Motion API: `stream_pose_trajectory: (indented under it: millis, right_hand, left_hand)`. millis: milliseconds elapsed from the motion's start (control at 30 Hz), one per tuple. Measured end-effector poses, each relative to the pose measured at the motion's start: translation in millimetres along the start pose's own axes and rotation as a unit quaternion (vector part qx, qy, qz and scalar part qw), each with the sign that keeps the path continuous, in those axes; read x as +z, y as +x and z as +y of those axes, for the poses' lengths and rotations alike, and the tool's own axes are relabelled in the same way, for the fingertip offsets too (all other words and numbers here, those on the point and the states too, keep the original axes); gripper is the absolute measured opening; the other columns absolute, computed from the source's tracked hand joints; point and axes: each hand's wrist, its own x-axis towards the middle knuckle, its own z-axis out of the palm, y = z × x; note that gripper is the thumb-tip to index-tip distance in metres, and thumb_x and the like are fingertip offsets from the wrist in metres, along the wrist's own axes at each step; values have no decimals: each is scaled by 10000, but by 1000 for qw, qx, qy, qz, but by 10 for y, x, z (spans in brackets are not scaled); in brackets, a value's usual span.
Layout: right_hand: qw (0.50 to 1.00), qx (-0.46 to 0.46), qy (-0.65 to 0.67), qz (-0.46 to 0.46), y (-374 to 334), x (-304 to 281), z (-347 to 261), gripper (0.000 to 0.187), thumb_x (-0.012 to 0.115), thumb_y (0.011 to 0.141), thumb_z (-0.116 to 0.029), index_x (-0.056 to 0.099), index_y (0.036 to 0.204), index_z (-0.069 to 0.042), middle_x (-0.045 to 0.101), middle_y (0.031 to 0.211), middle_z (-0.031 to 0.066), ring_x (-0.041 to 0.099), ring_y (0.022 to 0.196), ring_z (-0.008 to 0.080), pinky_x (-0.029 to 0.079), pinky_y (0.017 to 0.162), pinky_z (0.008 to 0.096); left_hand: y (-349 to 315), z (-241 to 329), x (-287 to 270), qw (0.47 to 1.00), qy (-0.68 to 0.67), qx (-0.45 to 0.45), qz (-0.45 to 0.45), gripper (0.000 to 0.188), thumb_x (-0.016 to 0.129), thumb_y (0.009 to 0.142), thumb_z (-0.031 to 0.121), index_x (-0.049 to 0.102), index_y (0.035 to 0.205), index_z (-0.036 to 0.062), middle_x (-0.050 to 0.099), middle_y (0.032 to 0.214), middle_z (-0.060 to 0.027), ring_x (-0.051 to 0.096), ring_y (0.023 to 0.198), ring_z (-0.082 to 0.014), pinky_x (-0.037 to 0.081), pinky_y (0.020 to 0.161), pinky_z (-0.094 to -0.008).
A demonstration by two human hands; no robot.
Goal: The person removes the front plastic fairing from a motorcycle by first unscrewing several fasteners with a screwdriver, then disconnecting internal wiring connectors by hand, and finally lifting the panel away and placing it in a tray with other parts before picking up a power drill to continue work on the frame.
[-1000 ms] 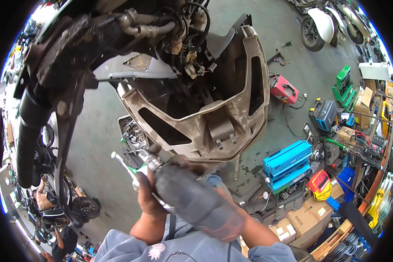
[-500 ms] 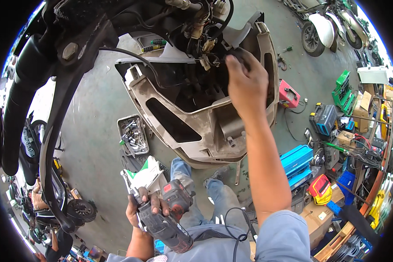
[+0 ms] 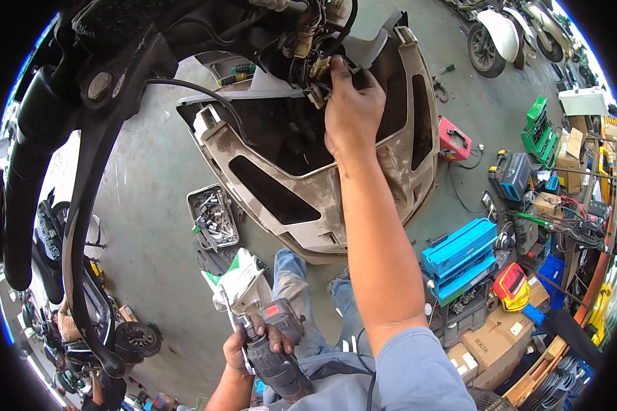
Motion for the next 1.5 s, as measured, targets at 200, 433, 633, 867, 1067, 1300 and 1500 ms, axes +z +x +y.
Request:
stream_pose_trajectory:
  millis: [200, 433, 633, 867, 1067, 1300, 1500]
  right_hand:
    - [996, -78, -30, 8, -47, 62, 12, 189, 598, 888, -103, 603, 1021, 30, 647, 929, 62, 602, 801, 113, 466, 727, 239]
    - [997, 57, -45, -10, 118, -19, -81, 222, 640, 841, -115, 607, 1022, 9, 646, 913, 56, 605, 778, 114, 477, 652, 274]
    - [979, 86, -180, -48, 254, -105, -166, 257, 683, 794, -112, 620, 1000, 29, 653, 924, 72, 600, 772, 130, 466, 669, 274]
    - [987, 38, -150, -44, 20, 3, -213, 237, 687, 773, -43, 622, 981, 50, 659, 914, 65, 591, 804, 124, 458, 736, 259]
    - [999, -3, 11, -53, 38, 39, -17, 177, 646, 791, 14, 640, 966, 39, 667, 901, 53, 604, 778, 108, 472, 738, 240]
    - [999, 23, 35, -15, 0, 85, -9, 208, 649, 780, 18, 638, 988, 30, 670, 918, 51, 619, 803, 124, 466, 766, 246]
    - [998, -1, 56, 8, -47, 84, -15, 175, 619, 832, -10, 635, 1001, 33, 665, 932, 63, 610, 827, 124, 454, 780, 235]
  left_hand:
    - [32, 40, 41, 1000, -1, 4, -16, 393, 480, 885, 465, 467, 913, 73, 592, 819, -221, 582, 866, -417, 454, 799, -496]
    - [109, 59, 24, 999, 31, -9, -22, 395, 495, 879, 461, 479, 903, 68, 597, 822, -217, 590, 863, -406, 457, 799, -490]
    - [190, 57, 29, 998, 26, -26, -42, 397, 494, 879, 461, 477, 918, 67, 596, 823, -217, 591, 869, -402, 451, 807, -486]
    - [227, 60, 16, 998, 29, -43, -30, 406, 491, 875, 462, 468, 923, 60, 589, 808, -223, 590, 850, -407, 454, 798, -490]
    - [272, 96, 26, 997, 57, -60, -9, 414, 497, 864, 475, 473, 903, 63, 590, 775, -230, 587, 817, -432, 461, 770, -506]
    - [304, 132, 55, 996, 54, -75, -8, 415, 520, 850, 471, 482, 899, 61, 592, 779, -229, 584, 817, -435, 464, 760, -506]
    - [315, 192, 56, 995, 58, -76, -3, 425, 534, 835, 472, 483, 899, 55, 592, 780, -226, 584, 811, -427, 461, 766, -504]
